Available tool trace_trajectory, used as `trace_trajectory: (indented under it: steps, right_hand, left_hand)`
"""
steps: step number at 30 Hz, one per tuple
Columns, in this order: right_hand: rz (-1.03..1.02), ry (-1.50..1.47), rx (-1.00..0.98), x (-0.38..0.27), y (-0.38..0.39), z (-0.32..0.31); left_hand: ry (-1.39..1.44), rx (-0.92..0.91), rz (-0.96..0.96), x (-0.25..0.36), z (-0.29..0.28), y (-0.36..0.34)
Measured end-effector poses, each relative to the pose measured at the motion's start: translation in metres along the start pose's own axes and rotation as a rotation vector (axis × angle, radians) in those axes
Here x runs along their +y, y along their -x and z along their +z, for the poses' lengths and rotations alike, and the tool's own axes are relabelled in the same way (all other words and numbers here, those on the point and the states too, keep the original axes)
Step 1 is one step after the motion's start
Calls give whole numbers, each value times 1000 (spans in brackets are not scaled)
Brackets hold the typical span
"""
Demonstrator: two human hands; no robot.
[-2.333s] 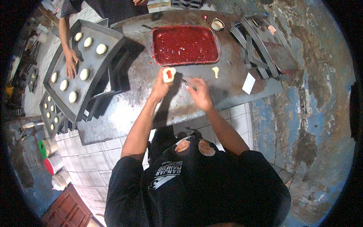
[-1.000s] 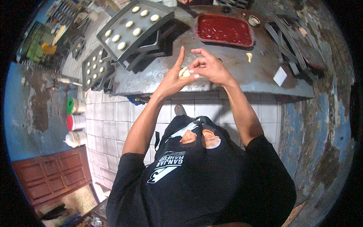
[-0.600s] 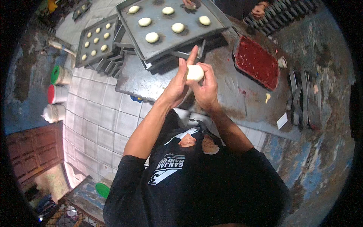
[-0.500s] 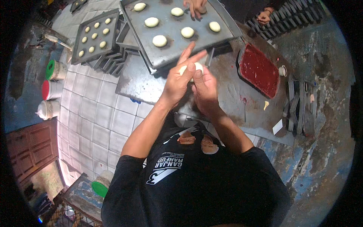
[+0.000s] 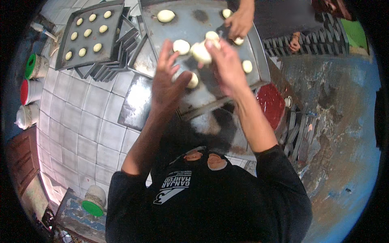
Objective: The person prepares dough buns by scooping red jam with a spoon onto small portions of dough, folding the dough over the filling, rolling it into a round shape, and placing the buns onto metal trays.
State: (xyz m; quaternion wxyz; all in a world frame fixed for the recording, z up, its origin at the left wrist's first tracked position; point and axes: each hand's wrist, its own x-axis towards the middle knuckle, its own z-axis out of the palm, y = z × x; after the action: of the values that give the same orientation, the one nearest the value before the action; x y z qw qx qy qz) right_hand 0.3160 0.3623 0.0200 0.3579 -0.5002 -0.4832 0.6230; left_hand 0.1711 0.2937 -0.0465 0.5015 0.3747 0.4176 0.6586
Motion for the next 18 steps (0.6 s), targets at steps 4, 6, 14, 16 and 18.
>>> trace_trajectory:
  steps: [4,6,14,16,18]
  right_hand:
    - [-621,947,380,19,-145,-50]
    - [-522,1320,277,43,-196,-65]
    - [-342,1273,8,71,-245,-92]
    - [-127,996,-163,32,-229,-83]
    - [-223,675,-214,-26,-198,-75]
  left_hand:
    - [-70,166,-162,-2,-70,19]
    - [-295,233,-220,-1,-105,43]
    - [-414,311,-388,-21,-158,157]
    - [-248,249,-439,-21,-121,147]
    - [-188,169,-518,-28,-85,126]
